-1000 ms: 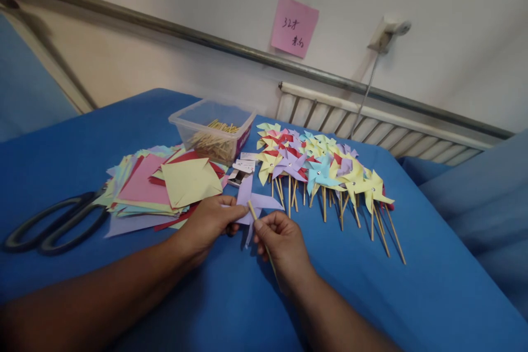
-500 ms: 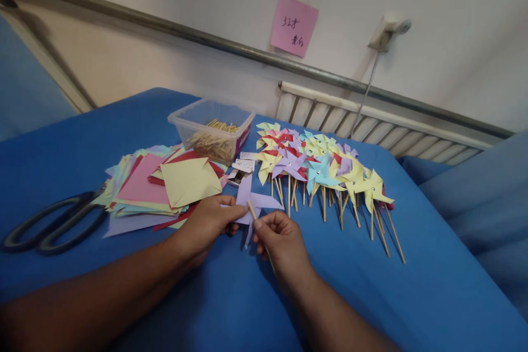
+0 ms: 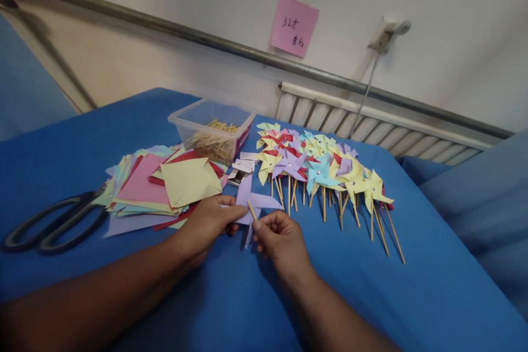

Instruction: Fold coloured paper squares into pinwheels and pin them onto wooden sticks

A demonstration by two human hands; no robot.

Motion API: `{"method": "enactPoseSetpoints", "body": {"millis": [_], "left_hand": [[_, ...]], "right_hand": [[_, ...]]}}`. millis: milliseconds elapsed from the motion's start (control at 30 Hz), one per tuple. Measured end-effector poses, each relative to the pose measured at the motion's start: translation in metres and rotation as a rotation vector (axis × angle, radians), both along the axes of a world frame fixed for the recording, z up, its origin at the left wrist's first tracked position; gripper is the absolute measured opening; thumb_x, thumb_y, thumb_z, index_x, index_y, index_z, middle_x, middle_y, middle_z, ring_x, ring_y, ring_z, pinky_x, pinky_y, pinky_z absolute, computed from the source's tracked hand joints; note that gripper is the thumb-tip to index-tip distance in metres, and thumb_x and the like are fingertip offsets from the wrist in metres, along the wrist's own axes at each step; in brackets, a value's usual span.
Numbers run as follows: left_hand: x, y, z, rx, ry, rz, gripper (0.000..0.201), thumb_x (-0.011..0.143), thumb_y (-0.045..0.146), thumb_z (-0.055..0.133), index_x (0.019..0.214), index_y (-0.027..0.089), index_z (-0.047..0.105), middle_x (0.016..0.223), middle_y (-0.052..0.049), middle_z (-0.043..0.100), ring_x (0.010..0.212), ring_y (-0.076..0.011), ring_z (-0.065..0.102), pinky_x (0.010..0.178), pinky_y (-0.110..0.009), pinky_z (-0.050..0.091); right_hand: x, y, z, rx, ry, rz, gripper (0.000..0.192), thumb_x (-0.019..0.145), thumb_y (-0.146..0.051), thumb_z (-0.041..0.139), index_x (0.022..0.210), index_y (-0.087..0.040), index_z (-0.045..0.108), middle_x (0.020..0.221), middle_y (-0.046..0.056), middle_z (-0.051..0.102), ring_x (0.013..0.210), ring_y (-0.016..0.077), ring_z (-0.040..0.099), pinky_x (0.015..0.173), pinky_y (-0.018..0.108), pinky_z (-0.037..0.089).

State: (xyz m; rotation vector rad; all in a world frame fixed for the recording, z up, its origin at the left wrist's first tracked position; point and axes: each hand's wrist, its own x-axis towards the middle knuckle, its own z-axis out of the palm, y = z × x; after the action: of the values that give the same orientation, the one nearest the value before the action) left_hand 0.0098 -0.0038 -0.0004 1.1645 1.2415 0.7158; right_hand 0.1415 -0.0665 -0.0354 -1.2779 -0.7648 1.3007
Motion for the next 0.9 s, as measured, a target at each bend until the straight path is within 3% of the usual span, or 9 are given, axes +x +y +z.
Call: {"method": "enactPoseSetpoints", "body": {"millis": [367, 900], "left_hand": [[-0.0004, 0.0016, -0.0026, 0.022, 0.003, -0.017, 0.021, 0.064, 0.027, 0.063, 0.053, 0.019, 0.047, 0.04, 0.005, 0.049, 0.04, -0.0103, 0.045, 0.043, -0.022, 0.03], [-0.0005, -0.0002, -0.001, 0.017, -0.032, -0.033, 0.018, 0.065, 0.028, 0.062, 0.057, 0.018, 0.05, 0.042, 0.004, 0.05, 0.042, -0.0099, 0.044, 0.044, -0.022, 0.03]], "right_hand": [[-0.0019, -0.0002, 0.007, -0.016, 0.122, 0.021, 0.032, 0.067, -0.04, 0.077, 0.064, -0.016, 0.057, 0.053, -0.004, 0.057, 0.039, 0.0047, 0.043, 0.036, 0.016, 0.03], [-0.0003, -0.0009, 0.006, -0.027, 0.098, 0.069, 0.029, 0.071, -0.041, 0.073, 0.069, -0.015, 0.06, 0.055, -0.003, 0.056, 0.04, 0.0048, 0.041, 0.035, 0.016, 0.029]]}}
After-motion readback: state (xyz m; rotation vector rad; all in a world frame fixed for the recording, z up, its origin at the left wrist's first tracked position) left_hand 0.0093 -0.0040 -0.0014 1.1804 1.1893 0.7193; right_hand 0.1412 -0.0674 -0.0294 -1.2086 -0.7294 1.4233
